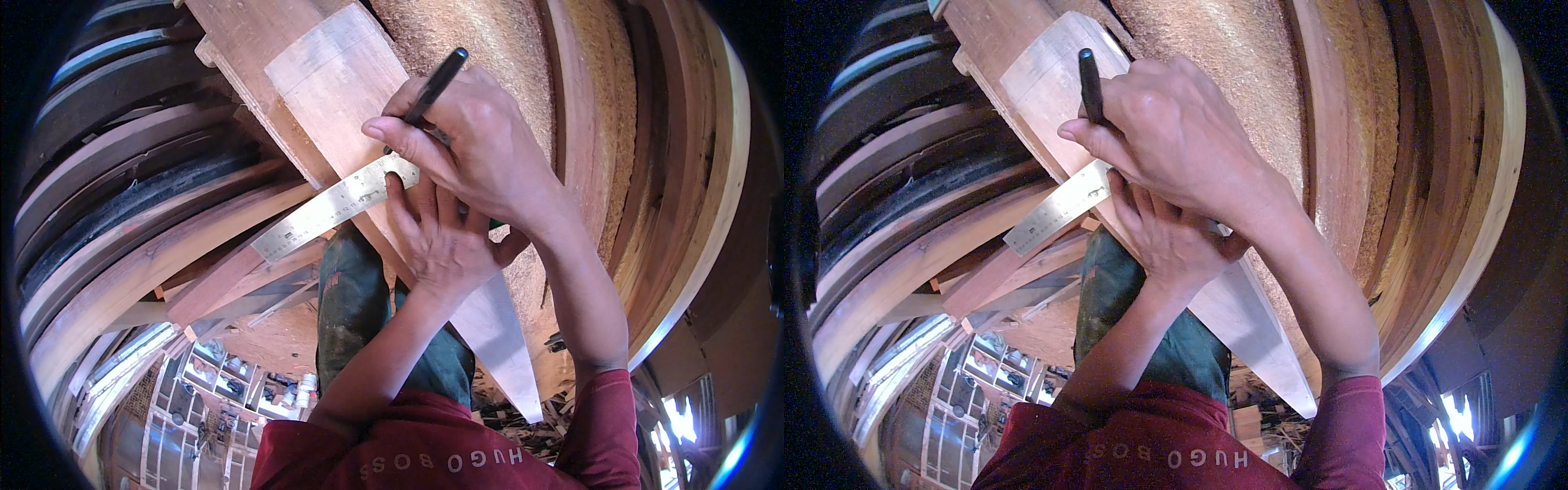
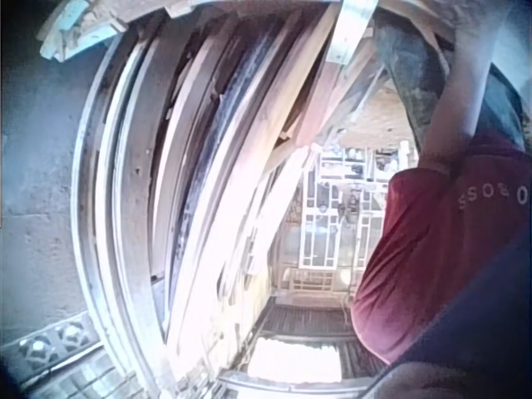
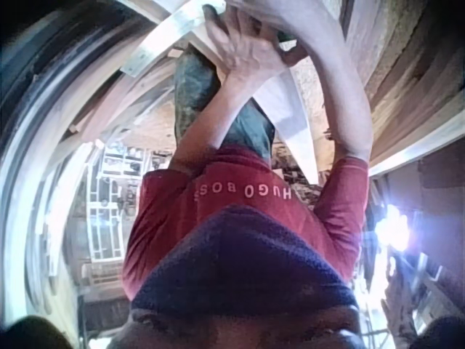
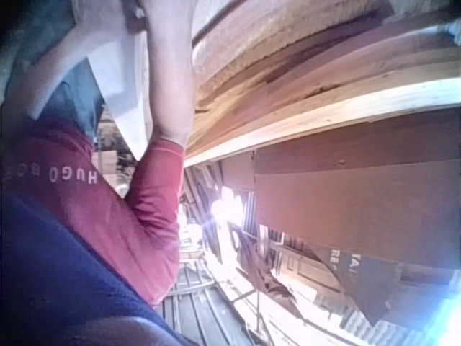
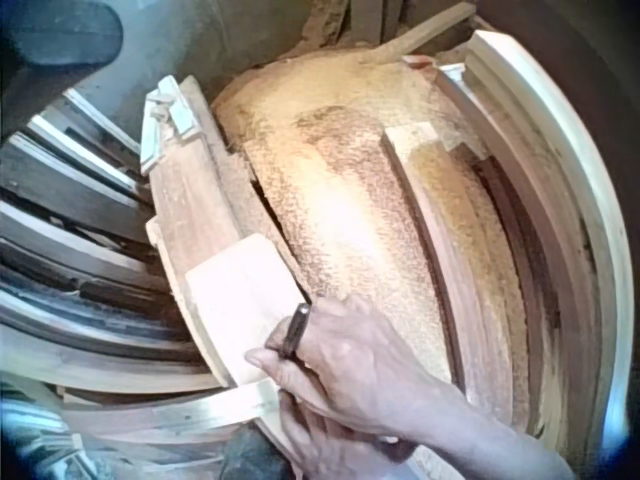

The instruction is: The person uses a set square and pencil to mark lines on a long wooden plank. They then repeatedly pick up various wooden planks from a pile, inspect them, and place them on a workbench.

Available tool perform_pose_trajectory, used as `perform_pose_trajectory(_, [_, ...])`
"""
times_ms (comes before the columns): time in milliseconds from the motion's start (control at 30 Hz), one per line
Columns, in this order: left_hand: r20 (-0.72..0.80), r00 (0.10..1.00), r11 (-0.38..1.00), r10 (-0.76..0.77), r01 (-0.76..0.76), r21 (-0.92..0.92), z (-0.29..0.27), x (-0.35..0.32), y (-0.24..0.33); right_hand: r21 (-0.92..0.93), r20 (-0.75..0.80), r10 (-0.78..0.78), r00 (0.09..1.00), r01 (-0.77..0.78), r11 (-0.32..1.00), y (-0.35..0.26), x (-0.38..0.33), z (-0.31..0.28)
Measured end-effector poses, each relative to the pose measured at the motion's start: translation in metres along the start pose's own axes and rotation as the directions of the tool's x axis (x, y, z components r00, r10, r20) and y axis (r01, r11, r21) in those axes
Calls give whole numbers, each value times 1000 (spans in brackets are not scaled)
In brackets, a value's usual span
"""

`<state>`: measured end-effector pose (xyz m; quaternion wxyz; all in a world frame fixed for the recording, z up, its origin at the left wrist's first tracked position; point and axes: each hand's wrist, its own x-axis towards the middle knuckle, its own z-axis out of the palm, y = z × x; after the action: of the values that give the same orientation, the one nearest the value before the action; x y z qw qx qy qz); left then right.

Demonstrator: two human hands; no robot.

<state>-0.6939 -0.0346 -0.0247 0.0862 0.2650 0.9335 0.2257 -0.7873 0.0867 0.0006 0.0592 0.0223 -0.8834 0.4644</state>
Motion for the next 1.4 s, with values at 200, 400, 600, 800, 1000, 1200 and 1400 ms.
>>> perform_pose_trajectory(200, [-52,996,997,-71,69,-28,-6,11,10,-310,61,36,997,-15,951,2,-2,-40])
perform_pose_trajectory(400, [3,999,998,-53,53,-35,-6,5,6,-75,78,-31,996,37,996,-4,4,-14])
perform_pose_trajectory(600, [-14,997,996,-79,79,-29,-8,10,8,-159,51,38,998,-29,987,11,-3,-27])
perform_pose_trajectory(800, [-121,992,996,34,-44,-81,-13,8,-1,-26,-45,389,920,-390,920,28,-35,-68])
perform_pose_trajectory(1000, [-244,969,1000,22,-26,-13,-54,-11,-68,222,245,597,764,-644,732,8,-90,-38])
perform_pose_trajectory(1200, [351,936,999,14,-1,-35,-133,-96,-111,382,220,518,826,-562,734,-86,-170,-42])
perform_pose_trajectory(1400, [505,840,980,196,-151,-128,-178,-201,-144,470,52,579,814,-531,705,-171,-291,49])
